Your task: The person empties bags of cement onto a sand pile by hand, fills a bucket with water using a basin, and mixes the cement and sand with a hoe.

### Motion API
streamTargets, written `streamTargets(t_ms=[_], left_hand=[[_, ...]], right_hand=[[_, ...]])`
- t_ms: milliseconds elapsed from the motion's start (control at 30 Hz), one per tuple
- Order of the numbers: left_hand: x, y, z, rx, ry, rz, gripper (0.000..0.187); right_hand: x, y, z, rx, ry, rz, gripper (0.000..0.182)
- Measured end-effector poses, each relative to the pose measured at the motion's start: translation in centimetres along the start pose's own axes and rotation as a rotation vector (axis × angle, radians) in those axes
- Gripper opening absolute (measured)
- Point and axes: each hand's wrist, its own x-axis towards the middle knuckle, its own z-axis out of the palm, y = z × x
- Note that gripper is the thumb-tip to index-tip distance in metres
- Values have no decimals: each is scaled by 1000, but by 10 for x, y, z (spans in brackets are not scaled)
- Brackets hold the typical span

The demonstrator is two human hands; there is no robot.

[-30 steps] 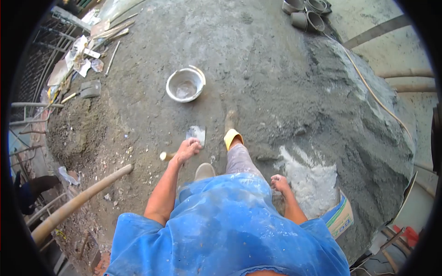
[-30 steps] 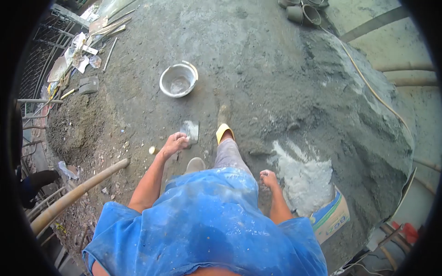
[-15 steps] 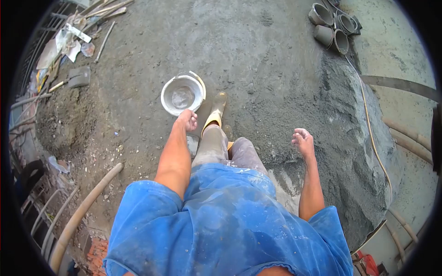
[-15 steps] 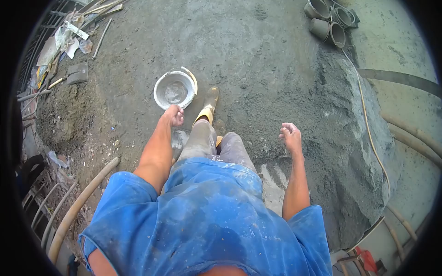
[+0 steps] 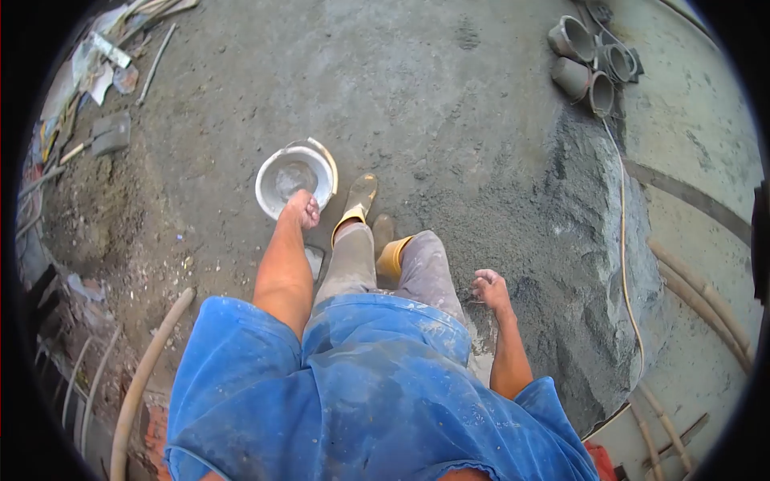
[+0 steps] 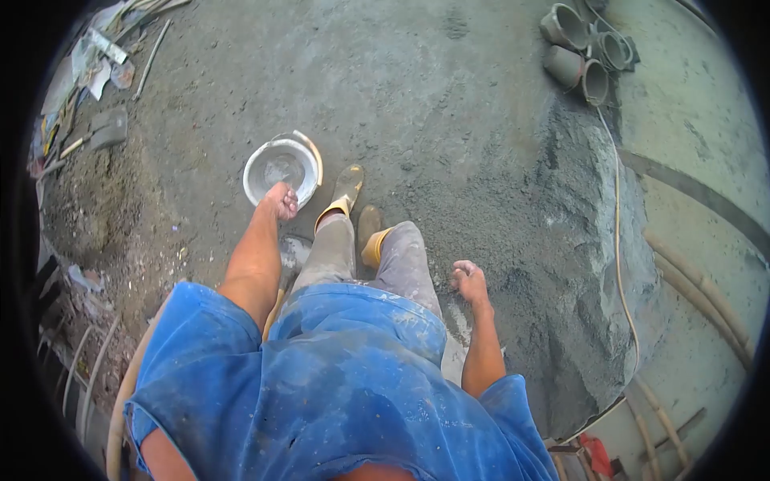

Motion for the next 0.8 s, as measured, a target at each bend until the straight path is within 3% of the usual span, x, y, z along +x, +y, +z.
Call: streamTargets(t_ms=[133, 233, 333, 367, 400, 500, 533, 633, 800], left_hand=[[13, -10, 2, -85, 38, -40, 23], [45, -15, 7, 131, 153, 115, 19], [81, -25, 30, 56, 110, 123, 12], [121, -29, 22, 29, -53, -2, 32], [138, -37, 33, 16, -55, -22, 32], [189, -52, 68, -489, -81, 90, 69], [207, -53, 75, -510, -85, 73, 69], [244, -35, 99, -1300, 9, 166, 84], [277, 1, 102, -1640, 117, 277, 72]], right_hand=[[31, -37, -10, 53, -54, -122, 29], [56, -68, -7, 91, -99, -75, 27], [107, -47, -5, 125, -165, 1, 26], [119, -29, -3, 140, -203, 61, 26], [129, -10, -3, 122, -204, 78, 26], [148, 33, -14, -13, -206, 144, 25], [146, 44, -21, -15, -206, 180, 24], [148, 49, -41, -89, -186, 245, 24], [165, 28, -63, -104, -109, 267, 25]])
